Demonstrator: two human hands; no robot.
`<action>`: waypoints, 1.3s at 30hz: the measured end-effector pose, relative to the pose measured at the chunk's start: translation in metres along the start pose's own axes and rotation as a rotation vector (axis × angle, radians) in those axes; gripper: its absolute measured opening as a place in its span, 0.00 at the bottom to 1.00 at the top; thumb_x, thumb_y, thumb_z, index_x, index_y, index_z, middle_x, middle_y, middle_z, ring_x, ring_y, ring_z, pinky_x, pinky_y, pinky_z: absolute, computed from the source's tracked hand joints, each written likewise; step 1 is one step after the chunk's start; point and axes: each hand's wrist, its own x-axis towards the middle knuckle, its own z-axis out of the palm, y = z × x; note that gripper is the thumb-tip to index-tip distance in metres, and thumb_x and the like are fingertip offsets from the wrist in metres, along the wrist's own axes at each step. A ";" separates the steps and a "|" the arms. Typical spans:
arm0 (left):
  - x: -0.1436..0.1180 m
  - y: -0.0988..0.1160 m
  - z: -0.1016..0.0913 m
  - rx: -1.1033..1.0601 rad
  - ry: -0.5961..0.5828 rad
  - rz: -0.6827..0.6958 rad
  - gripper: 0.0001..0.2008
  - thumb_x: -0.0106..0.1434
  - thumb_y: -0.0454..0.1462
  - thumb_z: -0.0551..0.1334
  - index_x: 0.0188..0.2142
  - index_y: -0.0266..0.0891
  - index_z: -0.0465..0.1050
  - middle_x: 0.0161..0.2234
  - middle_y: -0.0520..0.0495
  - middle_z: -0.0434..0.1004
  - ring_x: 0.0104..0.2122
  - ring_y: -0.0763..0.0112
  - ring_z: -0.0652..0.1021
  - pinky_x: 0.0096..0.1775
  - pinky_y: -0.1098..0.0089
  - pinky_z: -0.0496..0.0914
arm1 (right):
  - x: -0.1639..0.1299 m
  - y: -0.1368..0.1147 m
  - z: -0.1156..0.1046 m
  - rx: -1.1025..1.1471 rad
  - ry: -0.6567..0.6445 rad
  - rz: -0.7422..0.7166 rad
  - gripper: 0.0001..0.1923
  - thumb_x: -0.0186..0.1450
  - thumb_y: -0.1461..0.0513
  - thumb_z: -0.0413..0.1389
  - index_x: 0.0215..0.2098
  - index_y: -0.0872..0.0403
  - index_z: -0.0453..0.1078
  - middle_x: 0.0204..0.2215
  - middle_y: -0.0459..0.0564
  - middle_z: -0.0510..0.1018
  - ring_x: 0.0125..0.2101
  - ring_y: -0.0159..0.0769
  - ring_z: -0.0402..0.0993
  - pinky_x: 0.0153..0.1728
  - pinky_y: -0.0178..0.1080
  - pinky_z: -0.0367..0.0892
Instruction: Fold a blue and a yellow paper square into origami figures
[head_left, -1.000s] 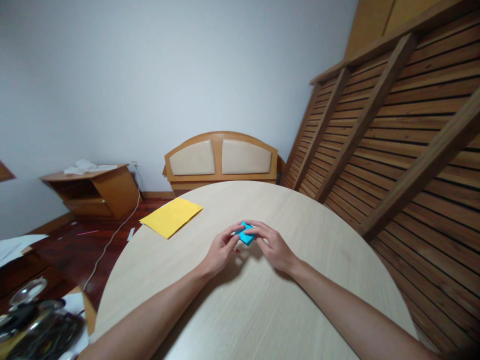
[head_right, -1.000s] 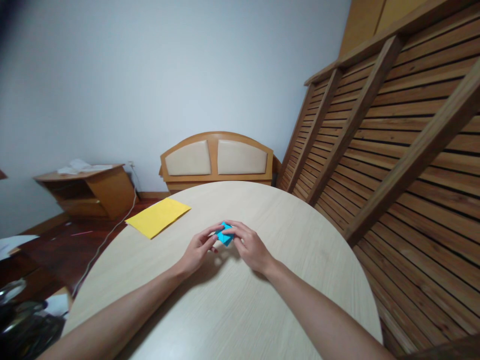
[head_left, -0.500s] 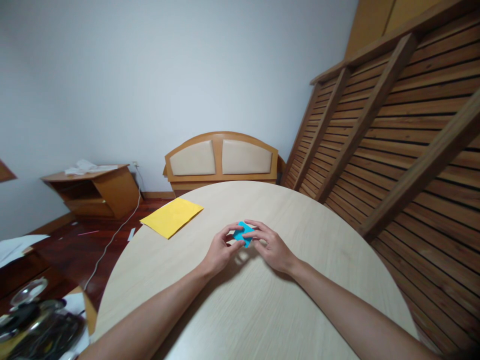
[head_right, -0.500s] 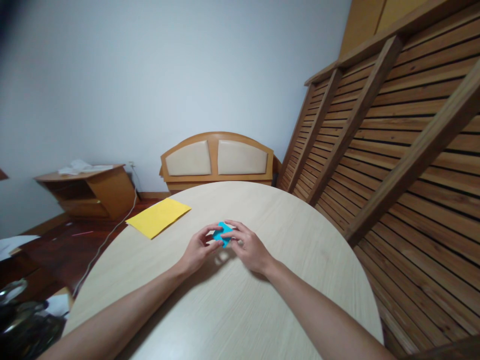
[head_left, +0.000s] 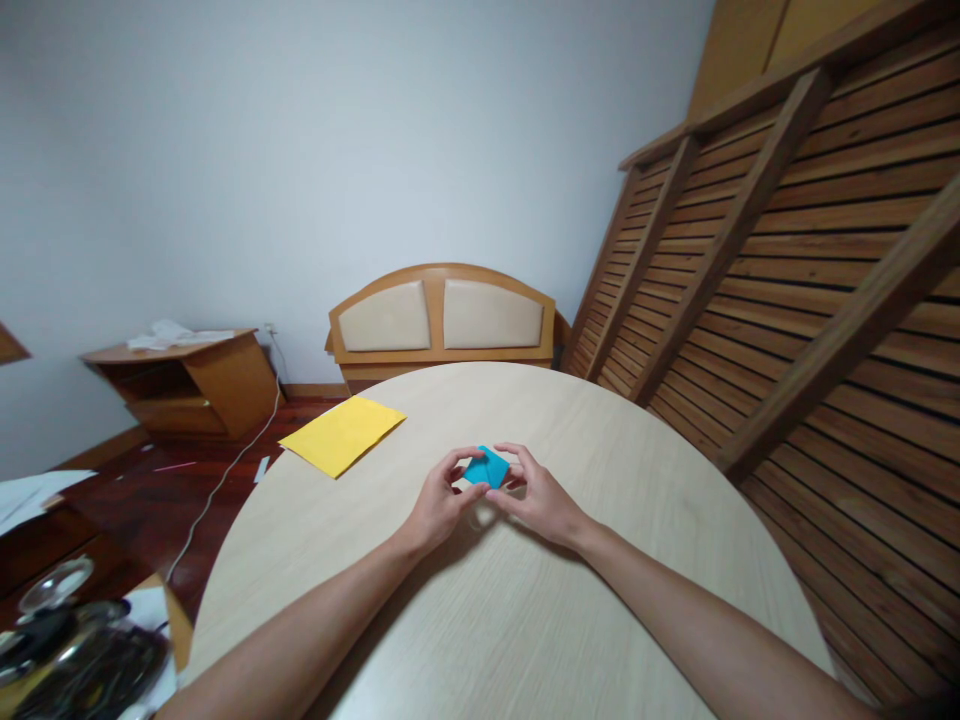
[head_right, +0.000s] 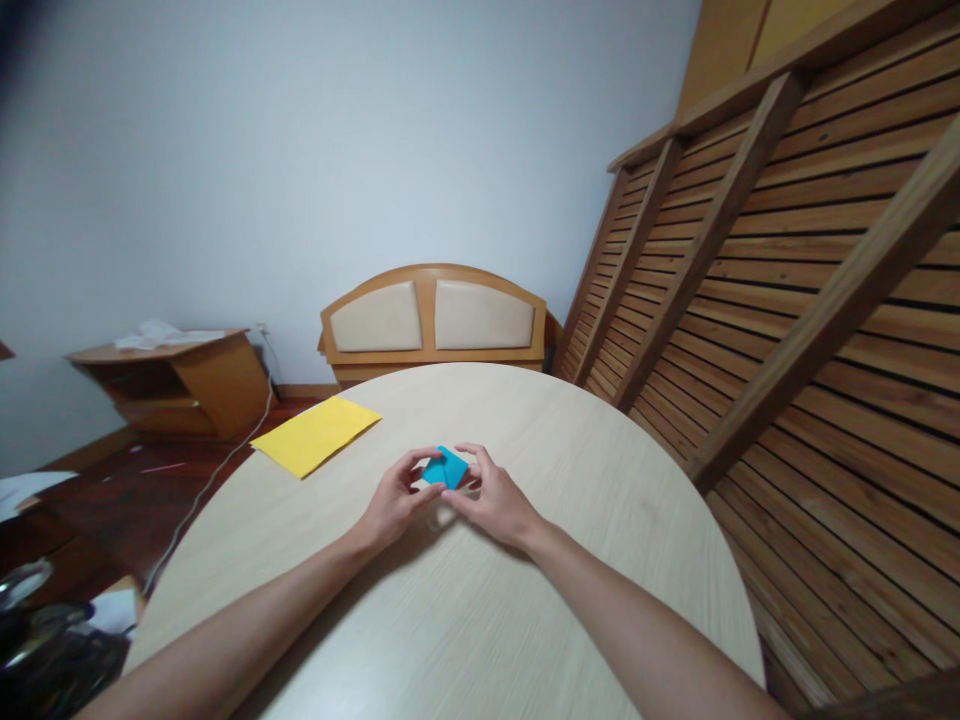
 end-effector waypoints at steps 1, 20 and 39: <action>0.000 0.000 0.000 0.007 -0.002 -0.001 0.22 0.56 0.41 0.69 0.49 0.39 0.71 0.52 0.39 0.74 0.44 0.60 0.77 0.33 0.72 0.70 | 0.000 -0.002 0.000 0.015 0.002 0.008 0.31 0.63 0.57 0.62 0.60 0.52 0.56 0.40 0.52 0.80 0.38 0.39 0.78 0.44 0.46 0.71; 0.002 0.000 0.000 0.021 -0.040 -0.097 0.23 0.60 0.51 0.66 0.45 0.33 0.75 0.42 0.36 0.80 0.39 0.60 0.77 0.33 0.69 0.70 | 0.002 0.002 -0.002 0.034 0.006 -0.009 0.30 0.63 0.58 0.61 0.60 0.53 0.57 0.39 0.51 0.80 0.36 0.36 0.76 0.40 0.41 0.70; 0.003 -0.005 -0.002 0.005 -0.047 -0.180 0.23 0.58 0.53 0.66 0.34 0.32 0.79 0.30 0.39 0.80 0.29 0.66 0.77 0.27 0.71 0.65 | 0.004 0.007 -0.004 0.010 0.000 -0.026 0.23 0.63 0.61 0.61 0.54 0.54 0.64 0.38 0.50 0.80 0.38 0.38 0.77 0.43 0.43 0.69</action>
